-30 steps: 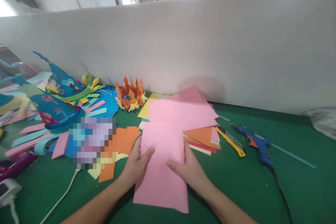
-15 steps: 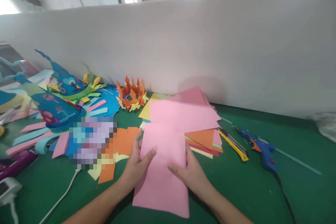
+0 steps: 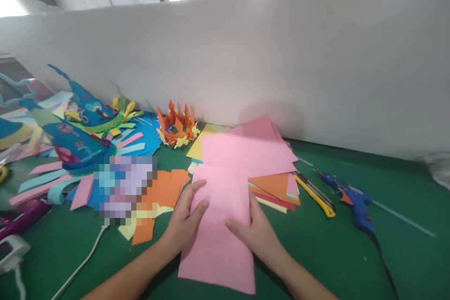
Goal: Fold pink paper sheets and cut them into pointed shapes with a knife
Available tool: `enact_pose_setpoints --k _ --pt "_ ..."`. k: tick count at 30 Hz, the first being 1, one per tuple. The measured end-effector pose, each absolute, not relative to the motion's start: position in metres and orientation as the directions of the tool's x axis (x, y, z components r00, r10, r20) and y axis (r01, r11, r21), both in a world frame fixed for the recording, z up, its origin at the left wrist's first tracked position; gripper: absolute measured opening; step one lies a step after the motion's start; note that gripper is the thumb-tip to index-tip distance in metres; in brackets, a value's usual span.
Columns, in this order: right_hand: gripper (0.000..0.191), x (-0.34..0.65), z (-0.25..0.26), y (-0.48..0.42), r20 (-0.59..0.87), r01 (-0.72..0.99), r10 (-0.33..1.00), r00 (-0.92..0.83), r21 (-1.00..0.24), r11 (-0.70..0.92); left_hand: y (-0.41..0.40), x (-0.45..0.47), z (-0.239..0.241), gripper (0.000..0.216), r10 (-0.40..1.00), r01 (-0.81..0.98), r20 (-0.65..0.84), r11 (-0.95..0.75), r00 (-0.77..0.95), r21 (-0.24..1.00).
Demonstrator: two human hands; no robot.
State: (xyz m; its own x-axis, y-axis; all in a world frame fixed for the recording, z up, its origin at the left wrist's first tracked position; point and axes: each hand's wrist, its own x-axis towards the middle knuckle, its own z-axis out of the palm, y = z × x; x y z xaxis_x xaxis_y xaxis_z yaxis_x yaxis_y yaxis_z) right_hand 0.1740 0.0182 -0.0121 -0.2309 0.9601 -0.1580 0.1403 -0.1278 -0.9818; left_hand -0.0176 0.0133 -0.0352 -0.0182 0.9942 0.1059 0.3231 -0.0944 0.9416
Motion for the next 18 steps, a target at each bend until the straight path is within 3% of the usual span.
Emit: enact_pose_setpoints --k 5,8,11,14,18 --pt "0.089 0.176 -0.025 0.018 -0.079 0.078 0.969 -0.233 -0.995 -0.063 0.019 -0.027 -0.033 0.036 0.995 0.449 0.098 -0.077 -0.024 0.89" --pt "0.075 0.182 -0.035 0.017 0.122 0.269 0.965 -0.232 -0.945 0.185 0.021 -0.034 -0.032 0.035 0.998 0.51 0.068 -0.054 -0.008 0.859" --pt "0.06 0.188 -0.037 0.016 0.254 0.49 0.884 -0.393 -0.755 0.435 0.02 -0.036 -0.032 0.034 0.996 0.551 0.071 -0.084 0.044 0.83" --pt "0.049 0.189 -0.032 0.016 0.233 0.522 0.742 -0.629 -0.581 0.625 0.017 -0.035 -0.033 0.033 0.987 0.607 0.133 -0.162 0.093 0.778" --pt "0.044 0.184 -0.023 0.017 0.095 0.553 0.665 -0.74 -0.477 0.683 0.013 -0.034 -0.034 0.034 0.975 0.72 0.165 -0.222 0.151 0.658"
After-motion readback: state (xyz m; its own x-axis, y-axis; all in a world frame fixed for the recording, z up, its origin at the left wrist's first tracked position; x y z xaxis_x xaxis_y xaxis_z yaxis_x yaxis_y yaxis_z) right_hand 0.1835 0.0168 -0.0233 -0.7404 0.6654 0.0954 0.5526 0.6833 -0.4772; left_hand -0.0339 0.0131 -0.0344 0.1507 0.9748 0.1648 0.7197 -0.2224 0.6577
